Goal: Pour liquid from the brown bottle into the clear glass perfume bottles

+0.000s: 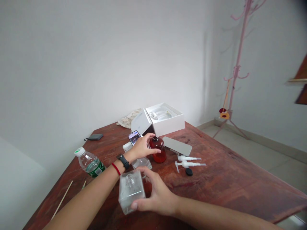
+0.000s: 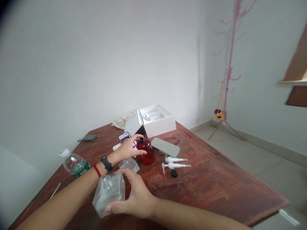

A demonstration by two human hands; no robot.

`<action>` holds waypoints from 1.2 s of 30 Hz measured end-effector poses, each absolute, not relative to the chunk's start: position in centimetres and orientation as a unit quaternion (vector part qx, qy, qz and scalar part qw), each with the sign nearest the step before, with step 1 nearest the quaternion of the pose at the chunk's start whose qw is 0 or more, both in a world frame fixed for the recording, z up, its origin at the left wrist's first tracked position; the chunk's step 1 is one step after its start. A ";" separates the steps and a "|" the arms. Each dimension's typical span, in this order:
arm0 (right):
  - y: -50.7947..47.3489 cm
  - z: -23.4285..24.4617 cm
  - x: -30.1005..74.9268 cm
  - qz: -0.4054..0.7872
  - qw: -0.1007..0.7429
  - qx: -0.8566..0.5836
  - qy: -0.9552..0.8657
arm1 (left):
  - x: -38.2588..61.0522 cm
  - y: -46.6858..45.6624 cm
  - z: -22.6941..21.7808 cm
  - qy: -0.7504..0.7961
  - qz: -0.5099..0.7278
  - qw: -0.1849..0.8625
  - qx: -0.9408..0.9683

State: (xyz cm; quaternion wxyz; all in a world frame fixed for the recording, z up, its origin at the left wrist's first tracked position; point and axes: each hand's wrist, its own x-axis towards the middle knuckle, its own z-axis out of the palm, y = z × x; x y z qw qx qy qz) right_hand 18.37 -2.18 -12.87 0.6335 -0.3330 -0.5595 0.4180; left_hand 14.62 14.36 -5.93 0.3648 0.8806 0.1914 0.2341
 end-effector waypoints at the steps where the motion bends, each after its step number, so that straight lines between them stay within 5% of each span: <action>1: -2.1 -12.9 18.4 0.424 0.633 -0.331 -0.557 | 14.7 14.2 -5.7 0.187 0.242 0.367 0.878; 15: -2.1 -13.3 18.5 0.422 0.622 -0.372 -0.545 | 4.9 11.2 1.9 0.242 0.453 0.332 0.791; 24: -1.9 -12.4 19.5 0.458 0.628 -0.347 -0.525 | -4.0 6.2 -1.8 0.384 0.517 0.228 0.730; 36: -0.6 -10.2 23.0 0.345 0.706 -0.388 -0.481 | -1.5 6.2 -11.5 0.236 0.416 0.551 0.684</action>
